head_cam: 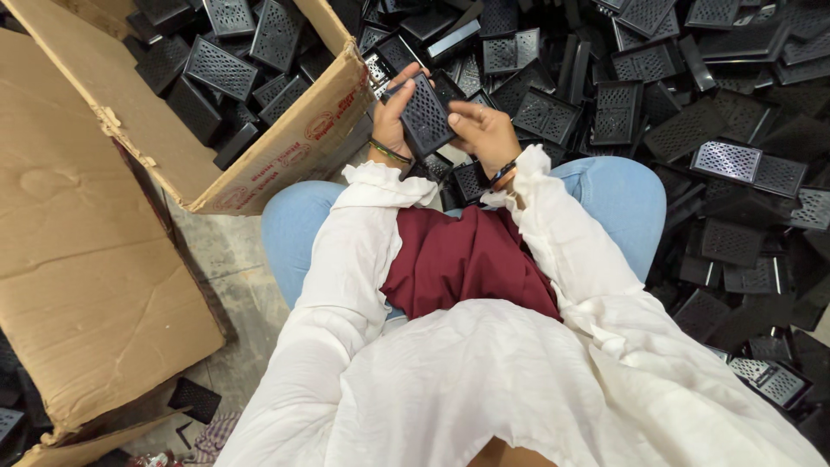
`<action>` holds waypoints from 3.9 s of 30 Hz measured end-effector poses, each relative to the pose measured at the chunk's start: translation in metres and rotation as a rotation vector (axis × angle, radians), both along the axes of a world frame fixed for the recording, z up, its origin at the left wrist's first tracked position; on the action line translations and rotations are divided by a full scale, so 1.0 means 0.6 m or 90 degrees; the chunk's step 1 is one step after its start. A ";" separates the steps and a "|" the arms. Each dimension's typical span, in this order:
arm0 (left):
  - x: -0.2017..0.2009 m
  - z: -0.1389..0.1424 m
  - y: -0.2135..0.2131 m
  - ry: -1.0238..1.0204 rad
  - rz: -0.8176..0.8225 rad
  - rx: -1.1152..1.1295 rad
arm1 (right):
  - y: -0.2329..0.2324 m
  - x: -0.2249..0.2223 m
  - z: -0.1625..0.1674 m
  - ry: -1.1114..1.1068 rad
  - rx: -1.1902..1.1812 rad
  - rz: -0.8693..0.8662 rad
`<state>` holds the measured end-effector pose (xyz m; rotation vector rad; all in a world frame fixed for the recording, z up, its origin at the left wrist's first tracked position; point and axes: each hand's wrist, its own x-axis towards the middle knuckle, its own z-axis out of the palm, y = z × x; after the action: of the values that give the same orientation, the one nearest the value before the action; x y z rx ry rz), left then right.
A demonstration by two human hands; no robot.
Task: The person sits on the floor and repeatedly picks up small black rectangular components from a pile, turns them over in both hands, and places them into a cardboard box. The task continues with the same repetitive handling of individual items.
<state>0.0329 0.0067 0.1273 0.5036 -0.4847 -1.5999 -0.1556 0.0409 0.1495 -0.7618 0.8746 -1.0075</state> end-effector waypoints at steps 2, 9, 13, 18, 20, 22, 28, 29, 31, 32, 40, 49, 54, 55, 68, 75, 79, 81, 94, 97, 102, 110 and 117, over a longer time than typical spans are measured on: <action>0.006 0.010 0.002 0.029 -0.029 0.000 | -0.002 -0.008 -0.001 -0.048 0.050 0.048; 0.013 0.015 0.007 0.002 -0.079 -0.024 | -0.006 -0.017 0.002 0.005 -0.010 0.044; 0.011 0.005 -0.007 -0.407 0.029 -0.078 | -0.021 -0.049 0.018 0.169 -0.118 0.050; -0.006 0.048 0.020 -0.780 0.105 -0.031 | -0.010 -0.080 0.028 0.237 -0.186 0.060; -0.007 0.108 0.046 -0.794 0.185 -0.093 | -0.002 -0.095 0.025 0.247 -0.215 0.022; 0.012 0.188 0.070 -0.868 0.258 -0.071 | 0.000 -0.121 0.020 0.319 -0.243 -0.027; 0.192 0.426 0.030 -0.993 0.707 -0.330 | -0.012 -0.197 0.000 0.936 -0.422 -0.043; 0.210 0.444 0.023 -1.031 0.684 -0.360 | -0.019 -0.194 -0.003 0.993 -0.371 -0.008; 0.208 0.446 0.023 -1.077 0.785 -0.423 | -0.031 -0.178 -0.004 1.077 -0.304 0.014; 0.192 0.436 0.029 -1.099 0.836 -0.456 | -0.038 -0.166 -0.004 1.105 -0.293 -0.001; -0.048 0.136 0.143 -0.877 0.344 -0.289 | -0.056 -0.118 0.010 1.178 -0.185 0.259; -0.031 -0.004 0.071 -0.713 -0.035 -0.014 | -0.052 -0.150 0.042 1.102 -0.194 -0.019; -0.054 0.025 0.101 -0.657 -0.145 -0.273 | -0.009 -0.087 0.069 0.625 -0.320 -0.074; -0.057 0.029 0.103 -0.558 -0.164 -0.244 | 0.000 -0.064 0.068 0.417 -0.360 -0.019; -0.012 -0.001 0.043 -0.153 0.060 0.142 | -0.093 -0.173 0.018 0.845 -0.596 0.057; -0.033 -0.006 0.008 -0.108 0.026 0.293 | -0.258 -0.318 0.045 0.959 -0.475 -0.368; -0.042 -0.024 -0.007 -0.155 0.039 0.243 | -0.354 -0.379 0.083 0.941 -0.191 -0.454; -0.048 -0.031 -0.015 -0.181 0.010 0.262 | -0.389 -0.384 0.098 0.917 -0.076 -0.417; -0.057 -0.100 -0.030 -0.238 -0.077 0.289 | -0.382 -0.277 -0.005 1.081 -0.098 -0.040; -0.052 -0.117 -0.024 -0.236 -0.074 0.284 | -0.331 -0.279 -0.018 1.095 -0.188 -0.124; -0.045 -0.075 0.000 -0.260 -0.076 0.205 | -0.249 -0.282 0.025 0.993 -0.358 -0.320; -0.051 0.031 0.054 -0.335 -0.200 0.149 | -0.038 -0.123 -0.027 0.215 -0.226 -0.041; -0.035 0.025 0.088 -0.464 0.004 0.048 | 0.060 0.014 -0.022 0.638 -0.564 -0.128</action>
<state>0.0118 0.0593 0.1424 1.1540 -0.9613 -1.3980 -0.1474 0.0768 0.1361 -2.0701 1.3673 -1.1901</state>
